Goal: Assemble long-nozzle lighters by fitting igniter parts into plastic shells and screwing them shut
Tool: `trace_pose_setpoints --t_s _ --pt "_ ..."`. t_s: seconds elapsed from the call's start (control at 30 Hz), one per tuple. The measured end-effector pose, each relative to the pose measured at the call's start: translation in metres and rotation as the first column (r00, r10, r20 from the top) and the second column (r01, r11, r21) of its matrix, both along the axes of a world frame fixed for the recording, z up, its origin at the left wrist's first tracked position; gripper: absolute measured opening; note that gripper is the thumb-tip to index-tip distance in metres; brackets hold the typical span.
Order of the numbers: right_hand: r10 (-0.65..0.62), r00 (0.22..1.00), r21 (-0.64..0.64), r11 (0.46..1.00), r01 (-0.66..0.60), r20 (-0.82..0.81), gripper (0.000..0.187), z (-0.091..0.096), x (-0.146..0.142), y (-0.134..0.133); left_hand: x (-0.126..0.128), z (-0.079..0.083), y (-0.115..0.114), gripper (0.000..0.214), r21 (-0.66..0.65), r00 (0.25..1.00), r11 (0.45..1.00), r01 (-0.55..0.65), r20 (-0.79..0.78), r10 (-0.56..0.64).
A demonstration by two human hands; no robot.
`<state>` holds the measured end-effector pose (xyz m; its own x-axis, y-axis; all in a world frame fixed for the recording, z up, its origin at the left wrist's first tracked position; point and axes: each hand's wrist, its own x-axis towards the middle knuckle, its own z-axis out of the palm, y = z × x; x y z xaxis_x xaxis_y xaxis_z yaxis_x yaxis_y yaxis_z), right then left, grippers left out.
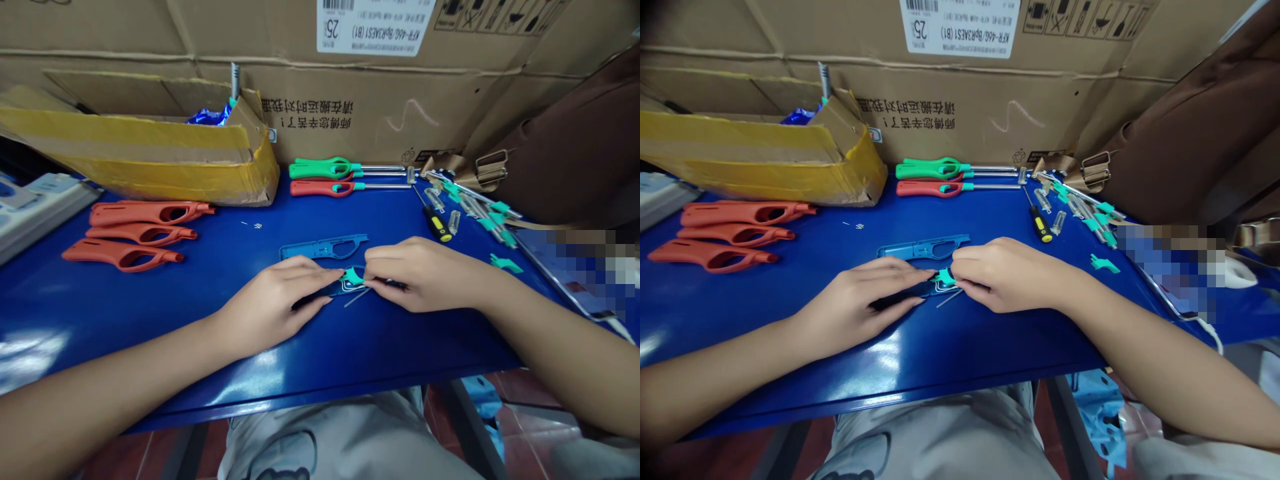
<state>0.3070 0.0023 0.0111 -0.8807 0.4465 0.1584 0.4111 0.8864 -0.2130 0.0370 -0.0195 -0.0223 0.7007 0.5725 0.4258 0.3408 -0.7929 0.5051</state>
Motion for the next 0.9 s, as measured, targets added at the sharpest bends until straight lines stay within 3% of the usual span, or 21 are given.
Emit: trace_pose_setpoints --t_s 0.43,0.73,0.9 --pt "-0.016 0.999 -0.020 1.000 0.017 0.043 0.019 0.0030 0.0009 0.0001 -0.0006 0.0011 0.0024 0.046 0.029 0.995 0.999 0.046 -0.092 -0.043" --pt "-0.016 0.998 -0.058 0.998 0.019 0.060 0.019 0.0023 0.0015 -0.0007 -0.0029 0.0052 -0.0026 0.047 0.235 0.953 0.966 0.106 -0.302 -0.031" --pt "0.009 0.996 -0.070 0.998 -0.003 0.089 0.021 0.0030 0.0002 -0.0008 -0.0015 0.0049 -0.0054 0.044 0.216 0.959 0.975 0.050 -0.282 0.013"
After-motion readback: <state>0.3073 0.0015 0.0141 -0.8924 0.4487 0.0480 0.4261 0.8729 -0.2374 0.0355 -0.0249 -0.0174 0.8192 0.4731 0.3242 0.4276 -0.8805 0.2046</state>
